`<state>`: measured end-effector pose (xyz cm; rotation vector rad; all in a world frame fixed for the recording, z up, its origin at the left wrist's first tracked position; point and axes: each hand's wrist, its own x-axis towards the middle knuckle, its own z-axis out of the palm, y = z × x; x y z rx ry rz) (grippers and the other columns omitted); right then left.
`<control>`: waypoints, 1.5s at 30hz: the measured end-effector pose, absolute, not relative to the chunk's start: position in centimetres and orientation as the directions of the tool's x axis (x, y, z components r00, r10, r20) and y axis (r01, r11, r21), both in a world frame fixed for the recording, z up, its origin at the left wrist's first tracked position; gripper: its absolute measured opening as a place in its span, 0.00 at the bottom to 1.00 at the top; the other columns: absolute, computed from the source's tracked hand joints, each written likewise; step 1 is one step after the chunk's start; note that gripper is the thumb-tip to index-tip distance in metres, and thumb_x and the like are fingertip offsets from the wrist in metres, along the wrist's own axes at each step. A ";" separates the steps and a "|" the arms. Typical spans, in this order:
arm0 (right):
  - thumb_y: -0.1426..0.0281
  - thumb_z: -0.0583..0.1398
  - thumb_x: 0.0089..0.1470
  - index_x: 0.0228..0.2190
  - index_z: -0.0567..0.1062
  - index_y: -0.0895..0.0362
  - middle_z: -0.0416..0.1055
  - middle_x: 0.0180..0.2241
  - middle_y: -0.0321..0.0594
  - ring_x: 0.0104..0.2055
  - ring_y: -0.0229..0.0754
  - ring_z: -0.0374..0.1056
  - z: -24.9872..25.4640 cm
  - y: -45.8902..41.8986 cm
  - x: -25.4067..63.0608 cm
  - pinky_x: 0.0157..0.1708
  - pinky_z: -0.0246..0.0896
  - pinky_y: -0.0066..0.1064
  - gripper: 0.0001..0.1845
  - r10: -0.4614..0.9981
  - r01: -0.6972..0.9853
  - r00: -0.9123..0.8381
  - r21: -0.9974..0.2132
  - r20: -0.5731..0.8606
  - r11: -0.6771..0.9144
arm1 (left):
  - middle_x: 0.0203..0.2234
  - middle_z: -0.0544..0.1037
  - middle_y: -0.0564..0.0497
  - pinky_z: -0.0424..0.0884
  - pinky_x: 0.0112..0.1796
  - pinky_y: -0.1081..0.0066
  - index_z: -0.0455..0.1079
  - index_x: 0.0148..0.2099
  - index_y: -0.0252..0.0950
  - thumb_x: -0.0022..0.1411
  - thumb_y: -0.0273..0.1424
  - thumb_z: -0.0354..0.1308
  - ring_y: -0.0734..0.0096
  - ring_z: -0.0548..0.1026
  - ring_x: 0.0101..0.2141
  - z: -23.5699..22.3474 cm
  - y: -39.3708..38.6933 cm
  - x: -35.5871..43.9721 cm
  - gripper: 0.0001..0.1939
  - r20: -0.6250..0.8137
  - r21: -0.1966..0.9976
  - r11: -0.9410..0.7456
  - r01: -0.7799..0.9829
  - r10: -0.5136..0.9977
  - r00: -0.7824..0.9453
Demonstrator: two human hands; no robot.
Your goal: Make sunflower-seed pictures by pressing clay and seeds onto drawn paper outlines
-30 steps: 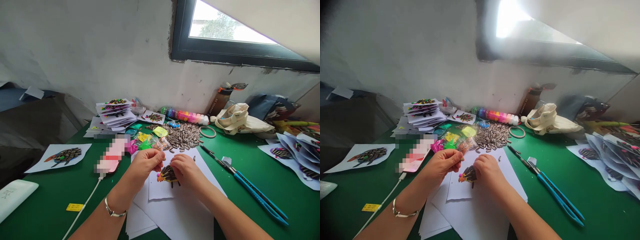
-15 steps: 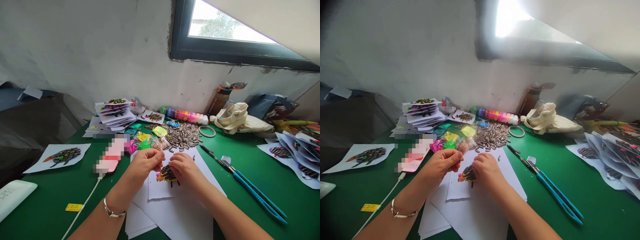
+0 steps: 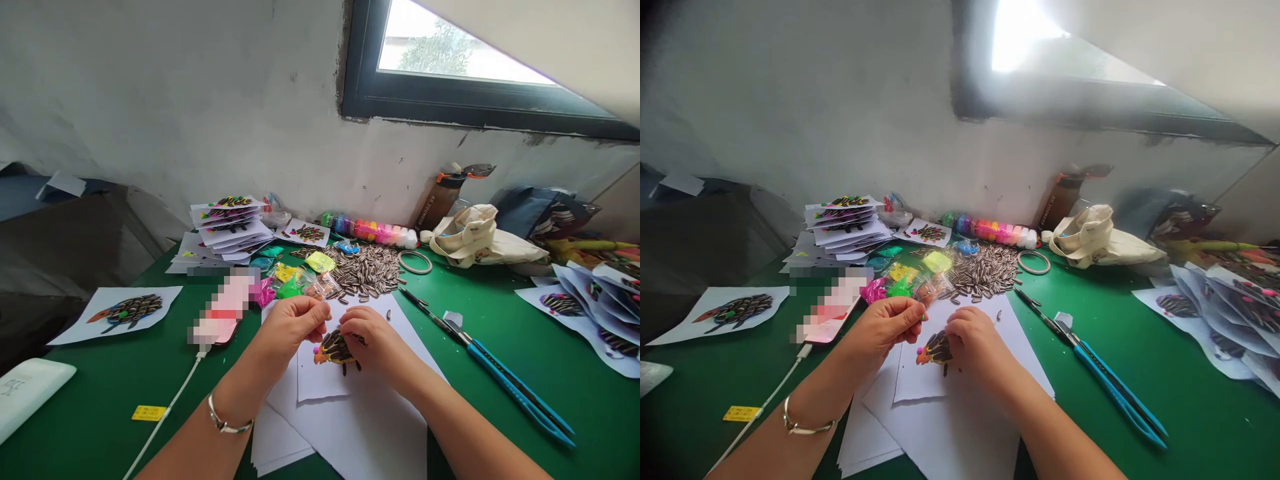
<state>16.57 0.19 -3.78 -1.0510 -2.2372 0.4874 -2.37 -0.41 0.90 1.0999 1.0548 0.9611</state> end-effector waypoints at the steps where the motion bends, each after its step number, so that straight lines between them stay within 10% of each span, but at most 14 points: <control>1: 0.84 0.56 0.49 0.24 0.73 0.55 0.75 0.33 0.40 0.40 0.44 0.69 -3.8 0.2 16.6 0.43 0.63 0.36 0.13 0.791 0.560 -0.498 -0.564 0.356 0.607 | 0.19 0.72 0.54 0.63 0.25 0.75 0.72 0.27 0.33 0.52 0.45 0.66 0.77 0.67 0.22 0.9 -0.4 -2.4 0.19 -0.169 0.978 0.192 -0.082 0.959 0.228; 45: 0.80 0.58 0.51 0.22 0.69 0.58 0.72 0.29 0.41 0.35 0.42 0.66 -4.8 0.1 15.4 0.39 0.59 0.34 0.10 0.827 0.587 -0.443 -0.586 0.345 0.559 | 0.18 0.72 0.54 0.62 0.24 0.76 0.71 0.26 0.33 0.53 0.44 0.66 0.78 0.66 0.21 0.4 -0.2 -2.3 0.18 -0.161 0.980 0.183 -0.081 0.960 0.230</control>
